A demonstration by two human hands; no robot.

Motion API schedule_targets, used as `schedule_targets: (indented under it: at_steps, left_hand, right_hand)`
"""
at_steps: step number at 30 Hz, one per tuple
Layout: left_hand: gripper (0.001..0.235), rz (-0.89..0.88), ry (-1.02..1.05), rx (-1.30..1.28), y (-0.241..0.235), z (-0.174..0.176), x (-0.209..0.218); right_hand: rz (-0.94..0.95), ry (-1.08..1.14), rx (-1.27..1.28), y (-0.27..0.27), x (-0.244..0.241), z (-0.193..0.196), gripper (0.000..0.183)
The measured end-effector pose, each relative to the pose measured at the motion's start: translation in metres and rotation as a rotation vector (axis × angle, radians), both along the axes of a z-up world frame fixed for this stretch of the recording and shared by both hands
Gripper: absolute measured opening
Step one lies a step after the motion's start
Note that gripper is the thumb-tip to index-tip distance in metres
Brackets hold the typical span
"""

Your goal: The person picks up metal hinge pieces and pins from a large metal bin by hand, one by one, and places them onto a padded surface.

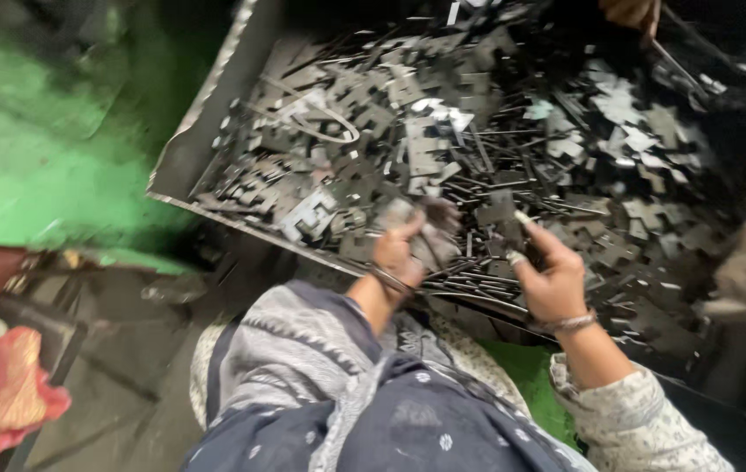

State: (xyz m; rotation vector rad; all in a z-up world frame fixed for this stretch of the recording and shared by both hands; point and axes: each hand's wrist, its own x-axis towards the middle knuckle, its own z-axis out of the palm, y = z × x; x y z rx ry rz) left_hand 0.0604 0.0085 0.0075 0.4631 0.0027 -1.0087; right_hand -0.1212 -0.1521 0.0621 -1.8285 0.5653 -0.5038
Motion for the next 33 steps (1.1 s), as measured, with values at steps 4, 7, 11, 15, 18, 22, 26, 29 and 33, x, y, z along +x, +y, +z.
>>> schedule_targets:
  at_steps: [4,7,11,15,18,22,26,29,33]
  left_hand:
    - [0.039,0.074,0.309,-0.091,-0.021,-0.013,-0.054]
    - [0.041,-0.012,0.206,0.125,-0.022,-0.015,-0.075]
    - [0.059,-0.281,-0.956,0.552,-0.022,-0.010,-0.043]
    - [0.060,-0.748,-1.866,1.158,0.007,-0.012,0.050]
    - [0.074,-0.915,-2.159,1.100,0.020,-0.023,0.072]
    - [0.073,-1.027,-2.258,1.131,0.028,-0.027,0.074]
    - [0.040,-0.790,-2.304,1.033,0.034,-0.013,0.086]
    - [0.027,-0.296,-1.735,1.026,0.037,0.008,0.080]
    - [0.022,0.009,-1.598,0.764,0.007,0.016,0.041]
  right_hand:
    - [0.289,0.076,-0.548,0.047,0.002,0.001,0.058]
    - [0.303,0.110,-0.537,0.045,-0.009,-0.010,0.064]
    - [-0.091,-0.053,0.579,-0.011,-0.034,-0.030,0.058]
    - [-0.138,-0.205,0.993,-0.045,-0.057,-0.032,0.061]
    - [-0.172,-0.215,1.128,-0.039,-0.068,-0.032,0.057]
    - [-0.329,-0.215,0.980,-0.063,-0.073,-0.020,0.055]
    - [-0.466,-0.359,0.414,-0.114,-0.092,0.046,0.041]
    - [-0.576,-0.160,-0.593,-0.187,-0.121,0.074,0.030]
    - [-0.658,0.494,-1.245,-0.291,-0.181,0.064,0.046]
